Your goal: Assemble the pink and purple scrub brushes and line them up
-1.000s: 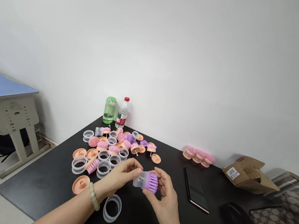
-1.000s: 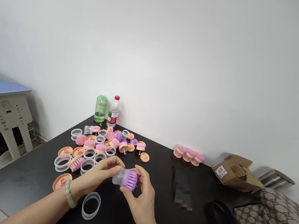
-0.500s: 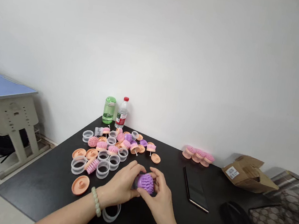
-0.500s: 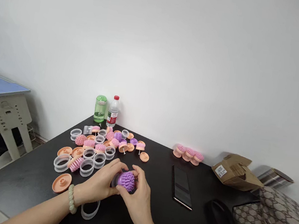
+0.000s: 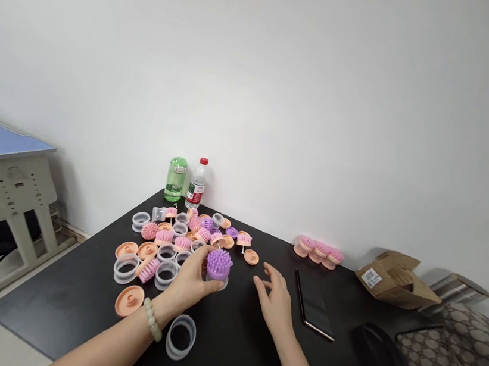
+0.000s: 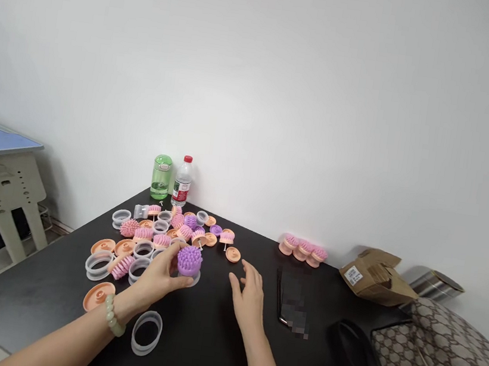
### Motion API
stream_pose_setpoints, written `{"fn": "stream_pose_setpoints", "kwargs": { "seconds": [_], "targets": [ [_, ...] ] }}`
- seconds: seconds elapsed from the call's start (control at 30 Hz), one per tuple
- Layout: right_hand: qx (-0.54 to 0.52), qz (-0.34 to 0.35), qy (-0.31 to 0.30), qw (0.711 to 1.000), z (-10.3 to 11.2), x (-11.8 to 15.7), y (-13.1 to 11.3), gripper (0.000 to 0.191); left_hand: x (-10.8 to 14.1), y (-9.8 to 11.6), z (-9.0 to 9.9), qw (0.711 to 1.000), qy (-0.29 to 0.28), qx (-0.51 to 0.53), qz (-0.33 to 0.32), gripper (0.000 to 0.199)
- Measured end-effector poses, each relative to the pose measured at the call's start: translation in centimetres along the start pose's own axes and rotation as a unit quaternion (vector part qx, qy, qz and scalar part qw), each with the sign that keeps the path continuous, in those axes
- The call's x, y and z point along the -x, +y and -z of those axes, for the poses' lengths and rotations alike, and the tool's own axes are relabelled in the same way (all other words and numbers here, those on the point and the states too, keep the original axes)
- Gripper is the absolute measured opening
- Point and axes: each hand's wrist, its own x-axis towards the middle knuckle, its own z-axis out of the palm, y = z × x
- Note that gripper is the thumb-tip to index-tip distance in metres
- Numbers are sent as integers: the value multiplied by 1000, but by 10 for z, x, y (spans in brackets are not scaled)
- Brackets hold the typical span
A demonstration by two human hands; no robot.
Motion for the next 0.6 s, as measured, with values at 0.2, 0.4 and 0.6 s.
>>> {"fn": "stream_pose_setpoints", "kwargs": {
  "seconds": [0.2,0.4,0.6],
  "targets": [
    [85,49,-69,993,-26,-11,11,49,-2,-7,-4,997,-5,68,28,50],
    [141,47,-85,985,-16,-6,-5,32,-2,-3,-4,997,-2,73,32,49],
    [157,31,-104,982,11,1,-15,43,-1,1,-4,995,-11,86,47,48]
  ]
}}
